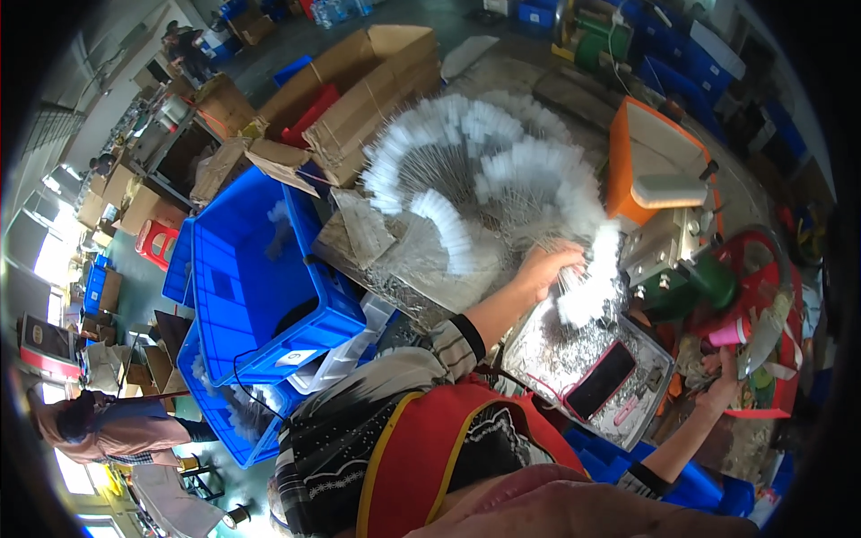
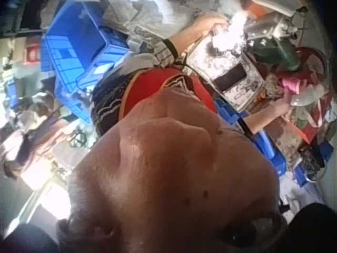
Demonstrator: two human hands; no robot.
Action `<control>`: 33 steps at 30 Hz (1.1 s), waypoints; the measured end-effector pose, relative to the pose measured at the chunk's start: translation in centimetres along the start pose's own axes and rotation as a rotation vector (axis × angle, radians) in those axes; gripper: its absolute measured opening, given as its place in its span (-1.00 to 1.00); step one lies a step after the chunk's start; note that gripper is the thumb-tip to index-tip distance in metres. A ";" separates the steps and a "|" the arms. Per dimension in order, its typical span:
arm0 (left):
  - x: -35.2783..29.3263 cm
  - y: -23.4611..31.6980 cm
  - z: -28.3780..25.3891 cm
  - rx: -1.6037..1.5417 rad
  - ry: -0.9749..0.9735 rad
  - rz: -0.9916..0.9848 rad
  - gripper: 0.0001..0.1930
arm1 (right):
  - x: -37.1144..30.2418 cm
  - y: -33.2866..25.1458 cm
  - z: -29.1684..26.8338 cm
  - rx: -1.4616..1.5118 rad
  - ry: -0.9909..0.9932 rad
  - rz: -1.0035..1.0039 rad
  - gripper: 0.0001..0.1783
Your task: Sorting and bundling white fibrous brush heads at a factory workbench.
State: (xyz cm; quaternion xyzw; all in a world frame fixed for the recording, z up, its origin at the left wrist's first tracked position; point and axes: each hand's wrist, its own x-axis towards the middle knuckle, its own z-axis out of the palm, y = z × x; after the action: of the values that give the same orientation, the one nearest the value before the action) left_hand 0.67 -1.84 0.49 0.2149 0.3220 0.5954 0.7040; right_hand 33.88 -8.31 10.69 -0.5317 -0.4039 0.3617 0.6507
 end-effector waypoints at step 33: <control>1.2 -0.1 -0.8 0.013 0.134 0.046 -0.84 | 0.5 -0.9 2.1 -0.009 0.023 -0.031 -0.81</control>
State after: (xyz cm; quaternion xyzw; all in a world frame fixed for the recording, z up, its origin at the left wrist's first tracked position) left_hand 0.31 -0.74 -0.38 0.1863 0.3671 0.6224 0.6657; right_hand 32.16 -7.21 11.89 -0.5323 -0.4065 0.3435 0.6584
